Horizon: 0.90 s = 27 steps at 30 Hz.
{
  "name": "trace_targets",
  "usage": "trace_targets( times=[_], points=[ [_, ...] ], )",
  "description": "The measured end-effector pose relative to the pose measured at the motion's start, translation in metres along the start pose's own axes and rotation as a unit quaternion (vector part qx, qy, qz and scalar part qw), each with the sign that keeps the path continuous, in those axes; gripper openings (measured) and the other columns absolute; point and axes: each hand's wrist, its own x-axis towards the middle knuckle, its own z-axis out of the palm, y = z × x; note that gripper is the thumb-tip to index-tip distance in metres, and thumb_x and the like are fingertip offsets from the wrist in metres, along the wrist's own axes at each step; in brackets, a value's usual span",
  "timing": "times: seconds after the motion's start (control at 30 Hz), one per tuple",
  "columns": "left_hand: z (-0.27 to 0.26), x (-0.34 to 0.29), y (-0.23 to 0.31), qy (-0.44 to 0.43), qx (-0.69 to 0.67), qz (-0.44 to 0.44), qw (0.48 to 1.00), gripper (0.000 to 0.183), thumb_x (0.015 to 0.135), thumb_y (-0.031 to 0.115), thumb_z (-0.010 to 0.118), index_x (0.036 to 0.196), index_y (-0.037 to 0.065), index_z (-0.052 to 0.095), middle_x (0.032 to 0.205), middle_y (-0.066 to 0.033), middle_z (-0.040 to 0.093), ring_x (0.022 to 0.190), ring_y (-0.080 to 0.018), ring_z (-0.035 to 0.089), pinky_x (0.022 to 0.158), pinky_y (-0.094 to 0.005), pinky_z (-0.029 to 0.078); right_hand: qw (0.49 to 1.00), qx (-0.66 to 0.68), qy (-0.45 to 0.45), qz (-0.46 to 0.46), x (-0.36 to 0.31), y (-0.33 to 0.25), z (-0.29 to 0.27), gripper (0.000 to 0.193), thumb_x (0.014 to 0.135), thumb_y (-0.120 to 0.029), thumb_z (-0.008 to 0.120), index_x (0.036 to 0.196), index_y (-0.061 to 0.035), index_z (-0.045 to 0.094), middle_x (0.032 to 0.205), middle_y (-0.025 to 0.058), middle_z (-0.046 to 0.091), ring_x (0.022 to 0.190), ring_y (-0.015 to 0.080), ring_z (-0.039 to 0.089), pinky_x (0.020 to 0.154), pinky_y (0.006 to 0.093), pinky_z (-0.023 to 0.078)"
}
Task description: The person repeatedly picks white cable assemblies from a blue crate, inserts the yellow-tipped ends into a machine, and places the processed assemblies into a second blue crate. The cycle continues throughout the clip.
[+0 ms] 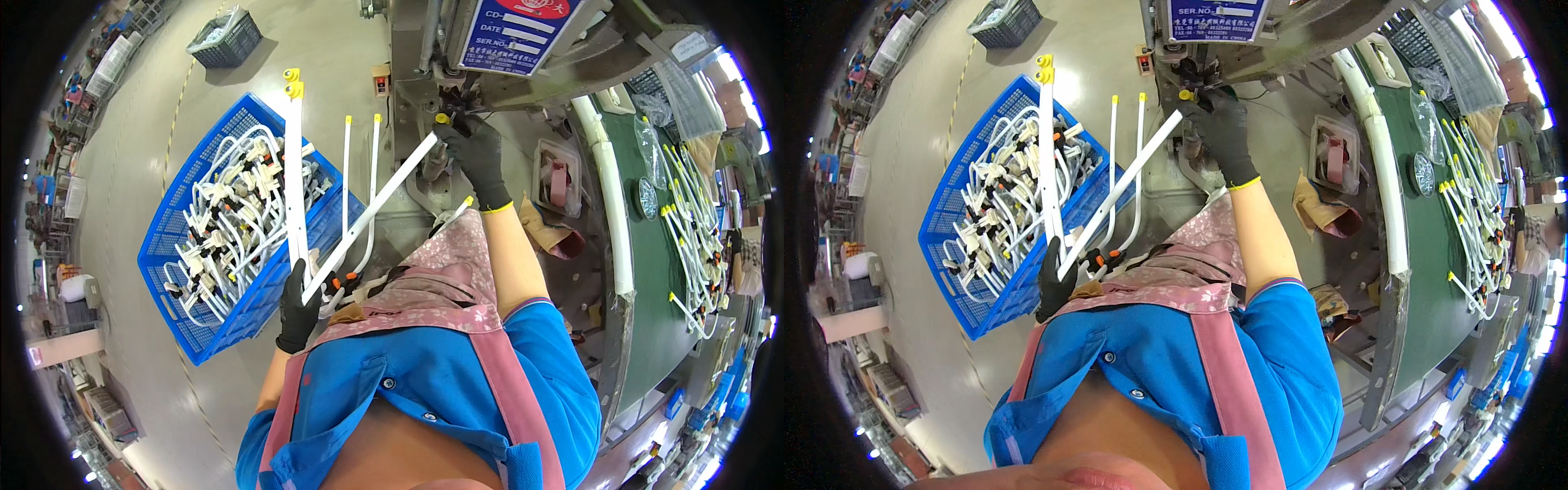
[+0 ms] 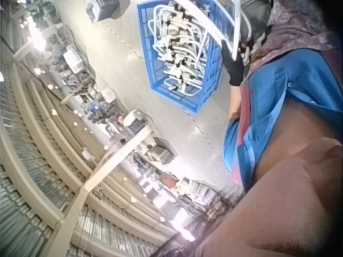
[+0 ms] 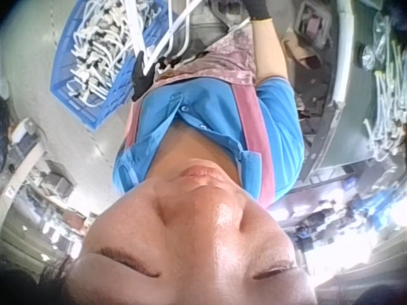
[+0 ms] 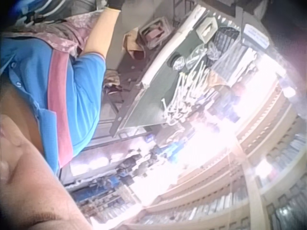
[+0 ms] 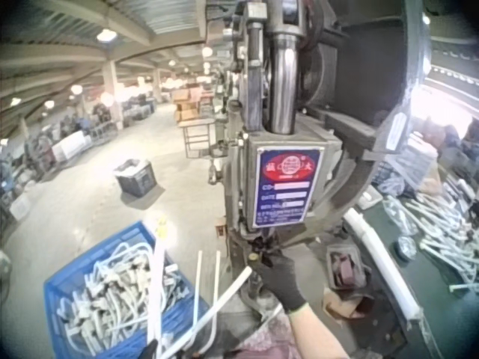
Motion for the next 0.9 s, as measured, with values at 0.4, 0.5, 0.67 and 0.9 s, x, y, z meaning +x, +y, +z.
trace_targets(
  times=[0.4,0.5,0.67,0.9],
  points=[
    [-0.010,0.001,0.013,-0.047,0.015,0.015,0.999,0.068,0.074,0.011,0.076,0.132,-0.004,0.043,0.097,-0.0215,0.058,0.083,-0.0362,0.059,0.071,-0.0412,0.049,0.999,-0.010,-0.029,-0.022,0.003,0.023,-0.005,0.031,0.082,-0.023,0.070,0.102,-0.0007,0.068,0.087,0.0123,0.070,0.075,0.0144,0.064,0.069,0.0290,0.050],
    [-0.022,0.002,0.026,-0.054,0.020,0.004,0.998,0.070,0.073,0.014,0.079,0.131,-0.004,0.044,0.094,-0.0209,0.058,0.082,-0.0357,0.059,0.069,-0.0410,0.048,0.961,-0.243,-0.080,-0.102,0.019,0.038,0.002,0.030,0.083,-0.025,0.066,0.103,-0.0018,0.068,0.085,0.0132,0.069,0.075,0.0183,0.067,0.069,0.0322,0.051],
    [-0.054,-0.005,0.050,-0.073,-0.079,-0.157,0.982,0.058,0.078,0.013,0.074,0.126,-0.006,0.047,0.100,-0.0239,0.064,0.085,-0.0347,0.066,0.071,-0.0394,0.053,0.999,-0.036,0.006,0.025,0.002,0.052,0.023,0.034,0.084,-0.027,0.064,0.108,-0.0033,0.065,0.086,0.0120,0.069,0.078,0.0225,0.067,0.071,0.0360,0.051],
    [-0.039,-0.012,0.031,-0.057,-0.127,-0.285,0.948,0.059,0.082,0.013,0.070,0.133,-0.001,0.043,0.105,-0.0211,0.063,0.090,-0.0321,0.066,0.075,-0.0392,0.053,0.993,0.103,0.009,0.049,-0.014,0.045,0.033,0.036,0.087,-0.028,0.061,0.113,-0.0031,0.063,0.087,0.0078,0.065,0.075,0.0154,0.059,0.069,0.0303,0.047]
  ],
)
